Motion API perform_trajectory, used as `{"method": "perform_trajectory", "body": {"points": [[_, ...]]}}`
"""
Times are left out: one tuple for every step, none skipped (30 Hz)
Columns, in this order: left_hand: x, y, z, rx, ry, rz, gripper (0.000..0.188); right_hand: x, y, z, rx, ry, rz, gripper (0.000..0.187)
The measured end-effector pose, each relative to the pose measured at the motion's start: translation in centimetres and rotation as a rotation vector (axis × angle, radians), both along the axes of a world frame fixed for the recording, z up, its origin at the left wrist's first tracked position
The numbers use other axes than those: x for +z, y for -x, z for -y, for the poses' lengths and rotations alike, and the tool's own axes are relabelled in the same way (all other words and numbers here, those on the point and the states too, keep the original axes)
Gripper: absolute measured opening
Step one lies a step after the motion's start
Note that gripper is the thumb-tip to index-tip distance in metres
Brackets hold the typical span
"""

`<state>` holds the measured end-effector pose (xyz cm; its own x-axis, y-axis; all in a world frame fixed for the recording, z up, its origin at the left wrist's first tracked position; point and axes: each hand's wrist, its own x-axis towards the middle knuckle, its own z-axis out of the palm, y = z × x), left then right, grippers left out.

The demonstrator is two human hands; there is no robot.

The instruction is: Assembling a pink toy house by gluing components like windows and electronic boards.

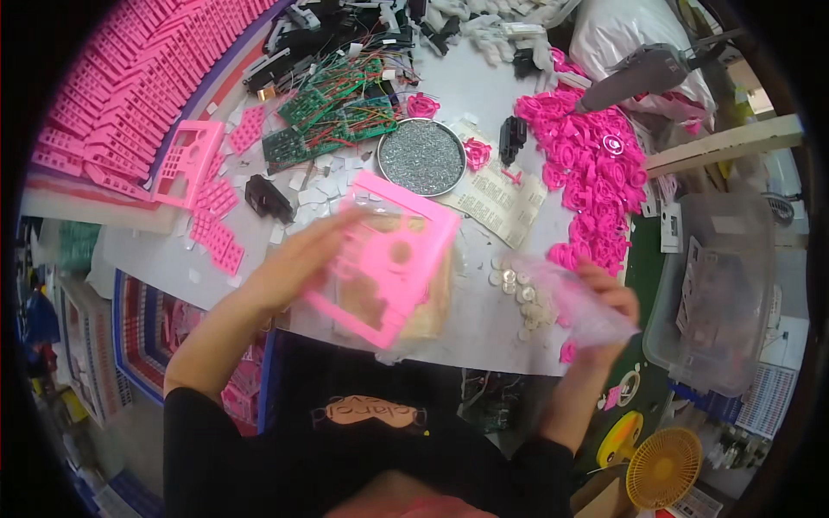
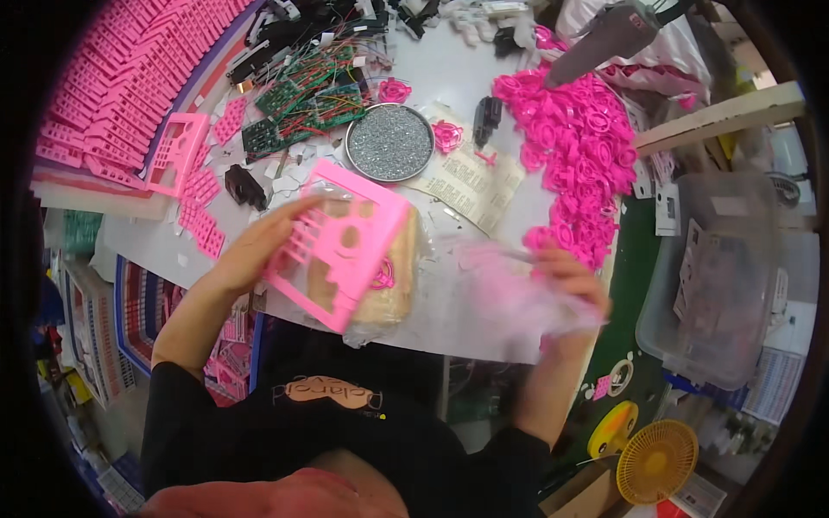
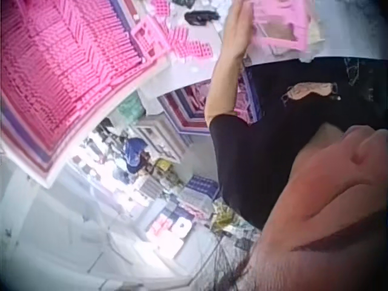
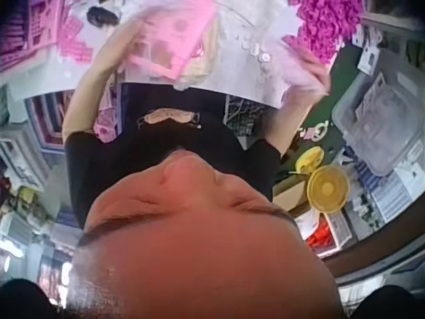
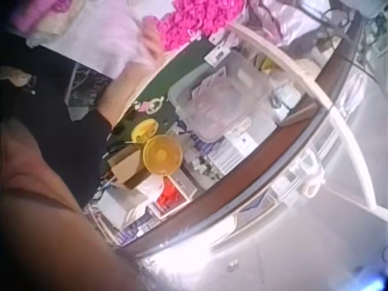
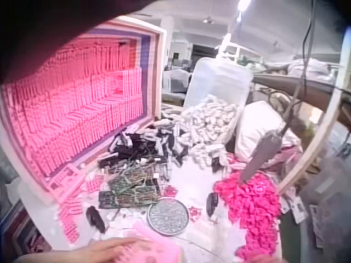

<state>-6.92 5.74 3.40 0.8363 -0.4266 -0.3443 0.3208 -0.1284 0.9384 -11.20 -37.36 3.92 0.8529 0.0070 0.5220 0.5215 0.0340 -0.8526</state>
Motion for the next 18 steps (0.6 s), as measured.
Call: {"method": "perform_trajectory", "body": {"points": [[-0.2,0.0,1.4,-0.008,0.15,-0.091,0.066,0.1,-1.7,-4.1,0.261,-0.075,0.11,0.021],[-0.6,-0.3,2.6,-0.053,0.259,-0.174,0.07,0.7,-2.1,-6.8,0.358,-0.031,0.035,0.023],[-0.8,-0.2,3.6,-0.086,0.355,-0.253,0.074,2.1,-3.3,-9.3,0.497,0.133,0.013,0.024],[-1.0,-0.4,4.3,-0.128,0.457,-0.336,0.078,3.4,-4.2,-11.1,0.59,0.307,0.024,0.024],[-1.4,-0.8,3.5,-0.193,0.54,-0.465,0.077,4.1,-5.1,-12.5,0.698,0.47,0.044,0.024],[-1.3,-0.9,3.4,-0.2,0.505,-0.428,0.075,4.5,-5.6,-13.4,0.559,0.624,0.108,0.025],[-1.1,-1.0,3.0,-0.203,0.464,-0.391,0.073,4.5,-6.0,-14.3,0.418,0.767,0.176,0.026],[-0.7,-1.0,2.6,-0.203,0.422,-0.353,0.071,4.5,-6.3,-14.8,0.274,0.904,0.245,0.027],[0.3,-0.8,2.1,-0.221,0.354,-0.348,0.065,4.0,-6.2,-14.5,0.074,1.032,0.258,0.048],[0.2,-0.3,1.7,-0.141,0.355,-0.367,0.064,3.5,-5.9,-14.1,-0.014,0.897,0.119,0.055],[-0.2,0.5,1.2,-0.055,0.35,-0.387,0.065,2.7,-5.4,-13.8,-0.094,0.753,-0.02,0.062],[-0.7,1.2,0.7,0.032,0.346,-0.405,0.066,1.5,-4.7,-13.7,-0.17,0.608,-0.158,0.07],[-1.6,1.5,0.1,0.061,0.387,-0.385,0.063,-0.2,-3.9,-13.5,0.04,0.331,-0.41,0.074],[-1.6,1.6,0.3,0.108,0.388,-0.315,0.062,-2.5,-3.2,-13.2,0.25,0.048,-0.653,0.078],[-1.6,1.8,0.6,0.157,0.382,-0.246,0.062,-3.2,-2.4,-13.9,0.369,-0.133,-0.753,0.079],[-1.6,2.2,0.8,0.198,0.371,-0.177,0.061,-4.1,-1.7,-14.6,0.471,-0.315,-0.86,0.08],[-2.9,2.8,0.6,0.253,0.307,-0.131,0.06,-4.1,-0.9,-17.4,0.483,-0.381,-0.835,0.079],[-4.5,3.0,0.4,0.282,0.093,0.124,0.06,-3.9,-0.4,-19.3,0.485,-0.441,-0.811,0.078]]}}
